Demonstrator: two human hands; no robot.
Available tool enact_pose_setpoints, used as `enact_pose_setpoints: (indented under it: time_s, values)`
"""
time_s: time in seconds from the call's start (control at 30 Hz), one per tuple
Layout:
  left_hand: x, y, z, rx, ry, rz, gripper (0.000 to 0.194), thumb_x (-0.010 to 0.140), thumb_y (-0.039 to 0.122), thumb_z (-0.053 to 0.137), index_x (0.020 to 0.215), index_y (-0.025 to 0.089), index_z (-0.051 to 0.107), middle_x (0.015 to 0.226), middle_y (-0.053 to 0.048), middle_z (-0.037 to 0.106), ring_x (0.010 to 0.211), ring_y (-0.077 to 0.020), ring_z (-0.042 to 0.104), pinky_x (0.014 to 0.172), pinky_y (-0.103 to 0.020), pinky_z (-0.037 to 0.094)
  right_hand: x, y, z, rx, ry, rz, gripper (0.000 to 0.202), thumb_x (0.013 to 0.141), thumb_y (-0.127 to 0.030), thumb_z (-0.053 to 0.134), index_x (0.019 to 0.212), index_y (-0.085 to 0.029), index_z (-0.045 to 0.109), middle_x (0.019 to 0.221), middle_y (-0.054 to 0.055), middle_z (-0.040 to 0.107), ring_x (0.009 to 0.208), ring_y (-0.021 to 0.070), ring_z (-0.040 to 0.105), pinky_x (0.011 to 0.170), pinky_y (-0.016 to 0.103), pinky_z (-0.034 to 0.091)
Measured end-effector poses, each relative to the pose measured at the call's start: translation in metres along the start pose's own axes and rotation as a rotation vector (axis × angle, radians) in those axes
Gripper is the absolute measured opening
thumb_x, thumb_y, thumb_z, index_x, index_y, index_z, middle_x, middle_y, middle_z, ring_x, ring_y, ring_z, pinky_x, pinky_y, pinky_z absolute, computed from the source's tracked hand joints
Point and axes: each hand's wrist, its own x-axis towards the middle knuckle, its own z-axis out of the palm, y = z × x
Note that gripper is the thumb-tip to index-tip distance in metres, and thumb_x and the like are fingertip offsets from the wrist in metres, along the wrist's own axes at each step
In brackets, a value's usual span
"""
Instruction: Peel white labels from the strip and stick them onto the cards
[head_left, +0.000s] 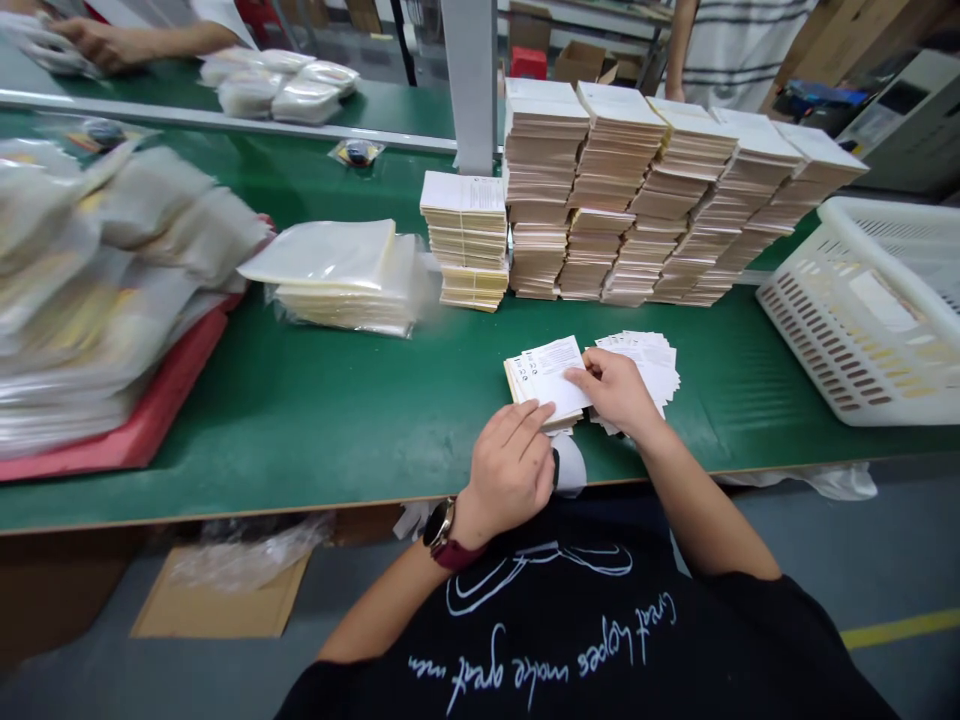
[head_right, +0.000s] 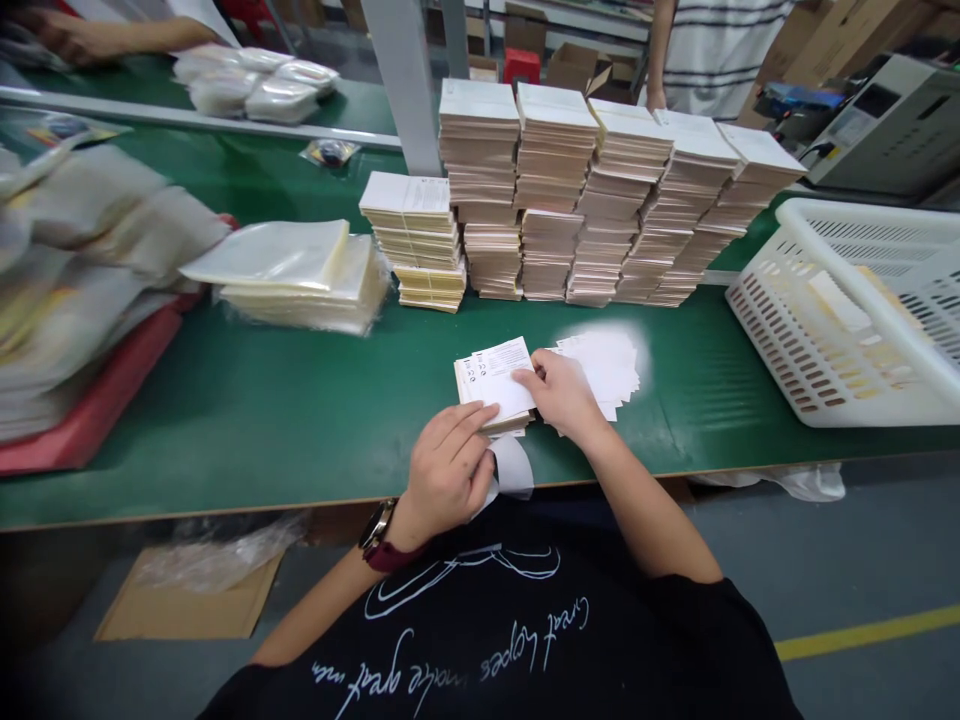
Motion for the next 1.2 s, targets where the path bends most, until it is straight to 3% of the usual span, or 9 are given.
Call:
enact_pose_setpoints:
  time_s: [0.3, 0.47, 0.57, 0.67, 0.73, 0.83, 0.93, 1.07, 1.2]
  values:
    - [0.001, 0.0, -0.004, -0.063, 0.151, -0.016, 0.01, 0.077, 0.007, 0.055, 0.078, 0.016, 0.056, 0.1, -0.01, 0.07, 0.098, -0.0235, 0.064, 0.083, -0.042, 0.055, -0.006, 0.032, -0.046, 0.013, 0.44, -0.084, 0.023, 0.08, -0.039, 0.058, 0.067, -0.019, 0.058, 0.067, 0.0, 0.058, 0.066, 0.0146, 0.049, 0.061, 0.027, 0.037]
    - [0.001, 0.0, -0.006, -0.117, 0.187, -0.046, 0.013, 0.075, 0.006, 0.055, 0.079, 0.018, 0.054, 0.095, -0.008, 0.069, 0.094, -0.0226, 0.063, 0.079, -0.041, 0.055, -0.004, 0.064, -0.062, -0.239, 0.362, 0.04, 0.026, 0.083, -0.037, 0.055, 0.066, -0.017, 0.058, 0.064, 0.002, 0.057, 0.066, 0.0167, 0.049, 0.066, 0.031, 0.037]
    - [-0.003, -0.002, -0.005, -0.121, 0.204, -0.046, 0.014, 0.075, 0.006, 0.055, 0.079, 0.019, 0.054, 0.094, -0.008, 0.069, 0.094, -0.0229, 0.063, 0.079, -0.041, 0.055, -0.012, 0.058, -0.059, -0.563, 0.385, 0.084, 0.024, 0.079, -0.038, 0.063, 0.089, -0.016, 0.067, 0.084, 0.01, 0.066, 0.086, 0.0261, 0.054, 0.081, 0.042, 0.037]
    - [-0.006, -0.004, -0.002, -0.114, 0.222, -0.071, 0.012, 0.076, 0.008, 0.055, 0.08, 0.019, 0.055, 0.095, -0.007, 0.069, 0.094, -0.0225, 0.064, 0.079, -0.041, 0.055, -0.029, 0.036, -0.055, -0.571, 0.483, -0.032, 0.052, 0.077, -0.04, 0.07, 0.122, -0.017, 0.059, 0.115, 0.017, 0.064, 0.108, 0.0325, 0.052, 0.092, 0.048, 0.035]
    - [-0.002, -0.004, -0.003, -0.091, 0.215, -0.094, 0.011, 0.077, 0.009, 0.055, 0.08, 0.019, 0.056, 0.098, -0.007, 0.069, 0.095, -0.0221, 0.065, 0.081, -0.042, 0.055, -0.043, 0.017, -0.052, -0.303, 0.303, -0.153, 0.048, 0.08, -0.042, 0.068, 0.121, -0.019, 0.059, 0.115, 0.013, 0.066, 0.105, 0.0263, 0.056, 0.09, 0.04, 0.04]
    - [0.015, 0.005, -0.012, -0.066, 0.181, -0.115, 0.008, 0.08, 0.012, 0.056, 0.08, 0.019, 0.058, 0.106, -0.007, 0.068, 0.1, -0.0223, 0.064, 0.087, -0.043, 0.054, -0.064, -0.009, -0.044, 0.045, -0.188, -0.287, 0.029, 0.08, -0.044, 0.068, 0.095, -0.019, 0.067, 0.091, 0.004, 0.071, 0.084, 0.0175, 0.062, 0.077, 0.03, 0.047]
    - [0.041, 0.024, -0.023, -0.233, 0.152, -0.186, 0.008, 0.087, 0.023, 0.056, 0.094, 0.02, 0.059, 0.116, -0.008, 0.066, 0.106, -0.0231, 0.064, 0.091, -0.043, 0.054, -0.076, -0.03, -0.039, 0.29, -0.385, -0.341, 0.024, 0.08, -0.041, 0.067, 0.084, -0.017, 0.067, 0.081, 0.001, 0.069, 0.076, 0.0145, 0.063, 0.073, 0.028, 0.05]
    - [0.052, 0.055, -0.018, -0.552, -0.088, -0.283, 0.049, 0.095, 0.037, 0.05, 0.14, 0.02, 0.037, 0.112, -0.013, 0.07, 0.086, -0.0213, 0.071, 0.076, -0.038, 0.058, -0.074, -0.051, -0.052, 0.777, -0.285, -0.358, 0.031, 0.082, -0.048, 0.066, 0.092, -0.018, 0.066, 0.084, -0.002, 0.07, 0.08, 0.0137, 0.068, 0.073, 0.029, 0.056]
    - [0.017, 0.076, 0.004, -1.025, -0.712, -0.201, 0.051, 0.09, 0.039, 0.057, 0.136, 0.021, 0.043, 0.088, -0.008, 0.074, 0.074, -0.0198, 0.072, 0.068, -0.033, 0.058, -0.053, -0.053, -0.108, 1.022, -0.057, -0.559, 0.03, 0.089, -0.04, 0.06, 0.111, -0.02, 0.056, 0.098, -0.005, 0.071, 0.092, 0.0112, 0.069, 0.087, 0.031, 0.055]
